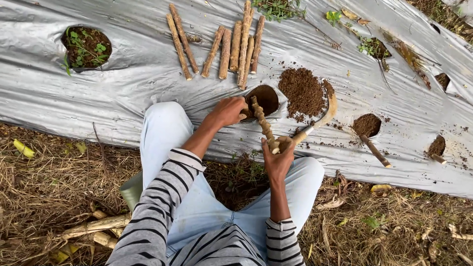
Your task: Digging holes in the ground through plastic mulch using a curved hand tool for planting.
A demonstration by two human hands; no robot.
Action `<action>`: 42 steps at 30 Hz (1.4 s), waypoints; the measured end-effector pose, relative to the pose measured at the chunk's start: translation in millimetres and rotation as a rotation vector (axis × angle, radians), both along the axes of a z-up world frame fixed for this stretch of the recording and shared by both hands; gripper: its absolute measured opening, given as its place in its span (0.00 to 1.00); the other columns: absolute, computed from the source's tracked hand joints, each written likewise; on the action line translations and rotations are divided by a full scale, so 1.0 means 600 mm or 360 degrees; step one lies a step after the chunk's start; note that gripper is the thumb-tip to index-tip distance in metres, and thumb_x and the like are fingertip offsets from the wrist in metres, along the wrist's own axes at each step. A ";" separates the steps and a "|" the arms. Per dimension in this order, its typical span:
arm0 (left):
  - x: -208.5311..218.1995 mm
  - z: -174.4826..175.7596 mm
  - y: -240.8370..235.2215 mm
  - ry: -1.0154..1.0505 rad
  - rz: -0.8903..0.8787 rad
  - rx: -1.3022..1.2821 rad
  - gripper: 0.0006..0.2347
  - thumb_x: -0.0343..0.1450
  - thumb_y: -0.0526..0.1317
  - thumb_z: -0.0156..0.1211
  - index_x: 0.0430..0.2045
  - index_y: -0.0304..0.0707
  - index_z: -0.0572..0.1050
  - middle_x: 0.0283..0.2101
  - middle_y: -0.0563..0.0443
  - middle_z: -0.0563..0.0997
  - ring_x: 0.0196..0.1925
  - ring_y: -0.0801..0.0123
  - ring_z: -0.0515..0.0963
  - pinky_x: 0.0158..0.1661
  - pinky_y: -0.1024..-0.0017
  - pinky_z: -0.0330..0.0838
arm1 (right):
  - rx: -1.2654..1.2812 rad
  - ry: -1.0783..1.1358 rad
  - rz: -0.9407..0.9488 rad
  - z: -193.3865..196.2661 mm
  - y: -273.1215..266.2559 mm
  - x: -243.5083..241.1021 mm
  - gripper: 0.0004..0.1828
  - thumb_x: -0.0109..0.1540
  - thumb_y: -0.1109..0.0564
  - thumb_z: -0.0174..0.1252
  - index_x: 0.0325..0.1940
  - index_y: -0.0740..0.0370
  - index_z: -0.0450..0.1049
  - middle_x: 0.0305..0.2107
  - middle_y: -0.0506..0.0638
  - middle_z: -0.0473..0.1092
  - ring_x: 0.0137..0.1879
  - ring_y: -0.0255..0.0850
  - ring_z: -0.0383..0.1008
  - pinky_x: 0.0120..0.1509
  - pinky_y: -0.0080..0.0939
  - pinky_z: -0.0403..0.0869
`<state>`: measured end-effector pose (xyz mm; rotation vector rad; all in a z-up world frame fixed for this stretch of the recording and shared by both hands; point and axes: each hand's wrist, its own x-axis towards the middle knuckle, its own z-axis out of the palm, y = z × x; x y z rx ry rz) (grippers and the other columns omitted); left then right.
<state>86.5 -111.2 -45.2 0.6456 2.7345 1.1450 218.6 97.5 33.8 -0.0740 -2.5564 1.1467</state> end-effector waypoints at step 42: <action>0.029 0.046 0.007 -0.0110 -0.0115 -0.0027 0.20 0.71 0.46 0.69 0.49 0.27 0.78 0.55 0.35 0.74 0.41 0.36 0.81 0.41 0.43 0.77 | 0.0001 0.0436 0.0339 -0.034 0.056 -0.084 0.22 0.54 0.62 0.74 0.51 0.59 0.78 0.47 0.53 0.77 0.46 0.57 0.80 0.48 0.53 0.81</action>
